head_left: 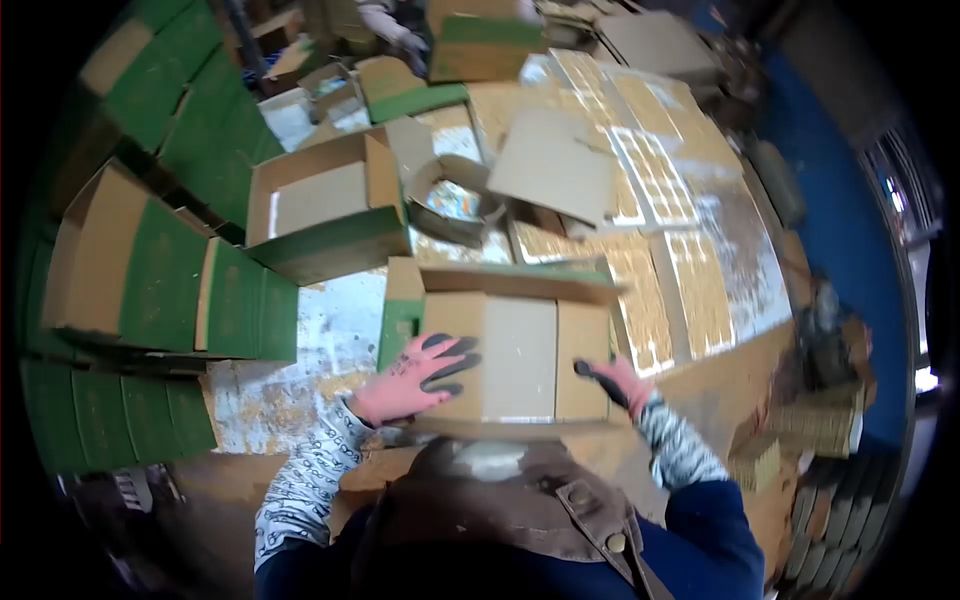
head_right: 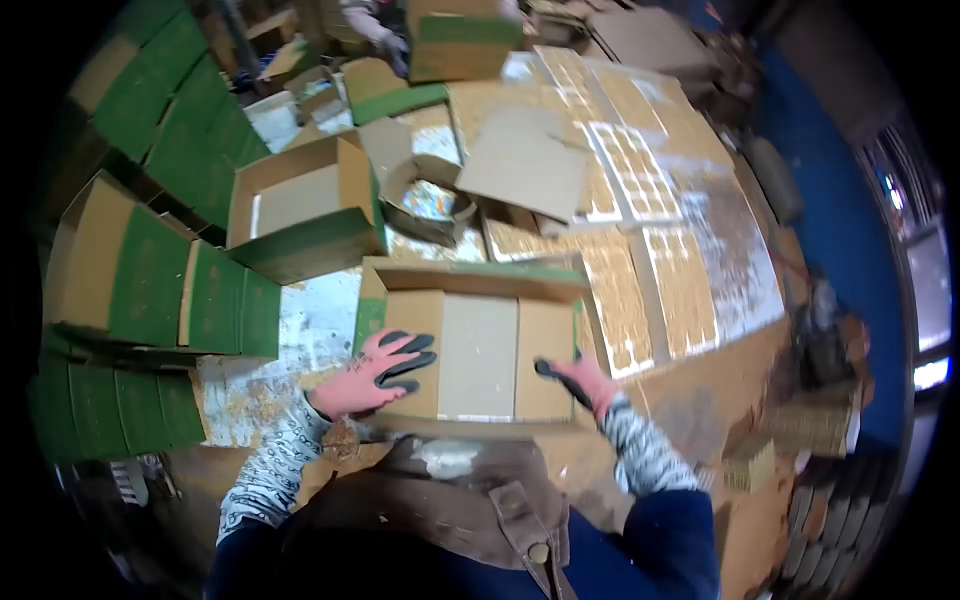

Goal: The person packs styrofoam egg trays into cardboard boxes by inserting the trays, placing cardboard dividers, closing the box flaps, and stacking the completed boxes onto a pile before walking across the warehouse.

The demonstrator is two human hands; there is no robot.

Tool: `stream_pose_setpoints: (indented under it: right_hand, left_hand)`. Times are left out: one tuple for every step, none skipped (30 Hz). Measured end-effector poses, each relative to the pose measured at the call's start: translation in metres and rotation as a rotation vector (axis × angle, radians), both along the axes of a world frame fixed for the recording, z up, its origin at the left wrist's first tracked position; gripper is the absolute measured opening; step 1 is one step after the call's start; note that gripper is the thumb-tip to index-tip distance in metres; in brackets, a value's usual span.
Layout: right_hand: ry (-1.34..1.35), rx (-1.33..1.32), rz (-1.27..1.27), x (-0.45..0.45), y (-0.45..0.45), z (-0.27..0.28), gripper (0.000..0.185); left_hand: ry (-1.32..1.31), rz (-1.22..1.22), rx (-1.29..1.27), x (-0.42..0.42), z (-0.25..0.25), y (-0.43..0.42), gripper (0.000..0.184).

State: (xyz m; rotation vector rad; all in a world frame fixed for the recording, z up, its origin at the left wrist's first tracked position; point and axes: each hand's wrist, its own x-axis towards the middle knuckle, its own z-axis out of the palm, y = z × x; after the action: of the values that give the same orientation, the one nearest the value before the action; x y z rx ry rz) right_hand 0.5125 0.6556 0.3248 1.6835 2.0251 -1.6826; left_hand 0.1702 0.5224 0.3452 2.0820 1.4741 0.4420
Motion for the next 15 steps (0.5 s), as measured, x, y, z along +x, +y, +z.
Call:
stream_pose_setpoints:
  right_hand:
    - [0.248,-0.011,-0.223,0.000,-0.018,-0.002,0.040]
    - [0.283,0.078,-0.213,0.010,-0.021,-0.020,0.040]
    - [0.319,0.170,-0.211,0.024,-0.016,-0.037,0.040]
    - [0.386,0.074,-0.246,0.029,-0.012,-0.039,0.038]
    - [0.439,-0.029,-0.285,0.038,-0.012,-0.039,0.036]
    - [0.441,-0.029,-0.294,0.054,-0.009,-0.052,0.036]
    - [0.440,-0.029,-0.298,0.069,0.001,-0.075,0.035]
    - [0.438,-0.027,-0.298,0.086,0.011,-0.093,0.035]
    - [0.287,0.549,0.076,0.105,0.018,-0.101,0.038]
    - [0.485,0.315,-0.068,0.104,0.031,-0.081,0.039]
    - [0.678,0.065,-0.214,0.091,0.031,-0.045,0.040]
    - [0.863,-0.211,-0.345,0.074,0.033,-0.020,0.041]
    - [1.020,-0.486,-0.508,0.057,0.036,0.006,0.042]
    - [1.046,-0.532,-0.554,0.039,0.040,0.011,0.042]
    - [1.029,-0.498,-0.535,0.019,0.049,0.004,0.042]
  left_hand:
    - [-0.349,0.237,0.005,0.001,-0.005,-0.008,0.054]
    - [-0.702,0.452,0.040,0.001,-0.023,-0.011,0.054]
    - [-1.070,0.637,0.083,0.001,-0.044,-0.011,0.053]
    - [-1.227,0.915,-0.109,-0.003,-0.077,-0.020,0.051]
    - [-1.383,1.186,-0.332,-0.001,-0.104,-0.032,0.048]
    - [-1.541,1.200,-0.464,0.016,-0.116,-0.042,0.043]
    - [-1.704,1.200,-0.600,0.029,-0.123,-0.042,0.039]
    - [-1.666,1.019,-0.607,0.032,-0.115,-0.033,0.040]
    - [-1.624,0.848,-0.602,0.036,-0.097,-0.027,0.040]
    - [-1.565,0.693,-0.593,0.039,-0.079,-0.026,0.041]
    - [-1.429,0.675,-0.327,0.038,-0.068,-0.026,0.041]
    - [-1.270,0.658,-0.072,0.035,-0.056,-0.025,0.042]
    - [-1.218,0.667,0.041,0.028,-0.051,-0.022,0.041]
    - [-1.285,0.654,0.034,0.019,-0.048,-0.013,0.041]
    - [-1.409,0.635,-0.014,0.006,-0.046,-0.004,0.041]
